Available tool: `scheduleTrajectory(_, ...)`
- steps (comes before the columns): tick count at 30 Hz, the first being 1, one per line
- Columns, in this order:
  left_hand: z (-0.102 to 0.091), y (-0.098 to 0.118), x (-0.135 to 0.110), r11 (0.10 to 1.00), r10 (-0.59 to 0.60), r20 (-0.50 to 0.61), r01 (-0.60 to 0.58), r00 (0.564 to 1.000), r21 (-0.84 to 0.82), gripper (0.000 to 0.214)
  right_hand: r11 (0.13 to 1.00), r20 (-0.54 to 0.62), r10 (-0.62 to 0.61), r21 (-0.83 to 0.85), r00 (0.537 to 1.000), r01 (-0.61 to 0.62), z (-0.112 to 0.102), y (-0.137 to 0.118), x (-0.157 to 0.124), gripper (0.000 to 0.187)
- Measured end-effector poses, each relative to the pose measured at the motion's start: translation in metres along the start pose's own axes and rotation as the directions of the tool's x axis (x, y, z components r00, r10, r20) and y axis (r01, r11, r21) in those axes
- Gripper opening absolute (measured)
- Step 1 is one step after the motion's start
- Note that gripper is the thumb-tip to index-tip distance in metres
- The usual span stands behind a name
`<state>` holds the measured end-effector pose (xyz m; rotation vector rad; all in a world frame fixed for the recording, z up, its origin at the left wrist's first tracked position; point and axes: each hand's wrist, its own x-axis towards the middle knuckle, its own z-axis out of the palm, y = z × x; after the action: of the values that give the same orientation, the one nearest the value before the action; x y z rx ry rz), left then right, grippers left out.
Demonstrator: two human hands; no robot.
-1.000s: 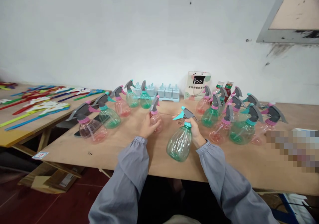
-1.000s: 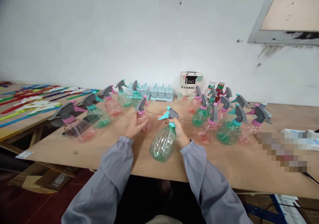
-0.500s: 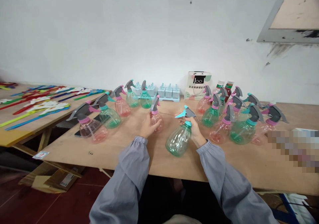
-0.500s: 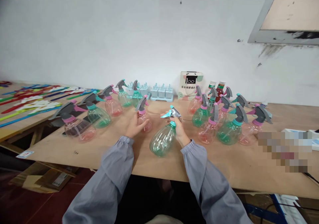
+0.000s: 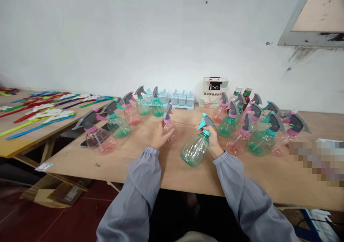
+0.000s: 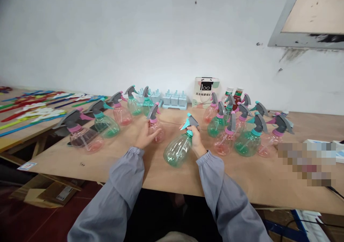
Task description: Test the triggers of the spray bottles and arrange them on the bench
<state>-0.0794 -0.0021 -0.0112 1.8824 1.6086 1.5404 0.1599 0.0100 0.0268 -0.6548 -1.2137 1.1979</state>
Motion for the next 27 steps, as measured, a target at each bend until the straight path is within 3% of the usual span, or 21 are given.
scheduleTrajectory(6, 0.001, -0.002, 0.001, 1.000, 0.000, 0.009, 0.000, 1.000, 0.006, 0.063, 0.965, -0.153, -0.182, -0.216, 0.971, 0.147, -0.011, -0.006, 0.004, 0.016)
scheduleTrajectory(11, 0.003, -0.005, 0.002, 1.000, -0.009, -0.003, 0.009, 1.000, 0.010, 0.064, 0.849, -0.074, -0.362, -0.437, 0.929, 0.296, -0.012, -0.003, 0.004, 0.036)
scheduleTrajectory(15, 0.002, -0.004, 0.002, 1.000, -0.023, 0.006, 0.023, 1.000, -0.001, 0.065, 0.748, -0.127, -0.417, -0.610, 0.900, 0.261, -0.017, 0.020, 0.014, 0.056)
scheduleTrajectory(18, 0.001, -0.002, 0.001, 1.000, -0.019, 0.014, 0.019, 1.000, -0.008, 0.067, 0.672, -0.188, -0.529, -0.689, 0.828, 0.273, -0.028, 0.044, 0.020, 0.066)
scheduleTrajectory(20, 0.001, -0.002, 0.001, 1.000, -0.016, 0.009, 0.016, 1.000, -0.018, 0.067, 0.576, -0.180, -0.573, -0.782, 0.799, 0.237, -0.037, 0.058, 0.021, 0.075)
scheduleTrajectory(23, 0.002, -0.004, 0.001, 0.999, -0.037, 0.004, 0.037, 0.999, -0.033, 0.066, 0.431, -0.142, -0.563, -0.891, 0.814, 0.142, -0.046, 0.073, 0.023, 0.088)
scheduleTrajectory(27, 0.003, -0.006, 0.002, 0.999, -0.015, 0.016, 0.016, 1.000, -0.051, 0.066, 0.379, -0.202, -0.495, -0.926, 0.845, 0.000, -0.052, 0.081, 0.041, 0.092)
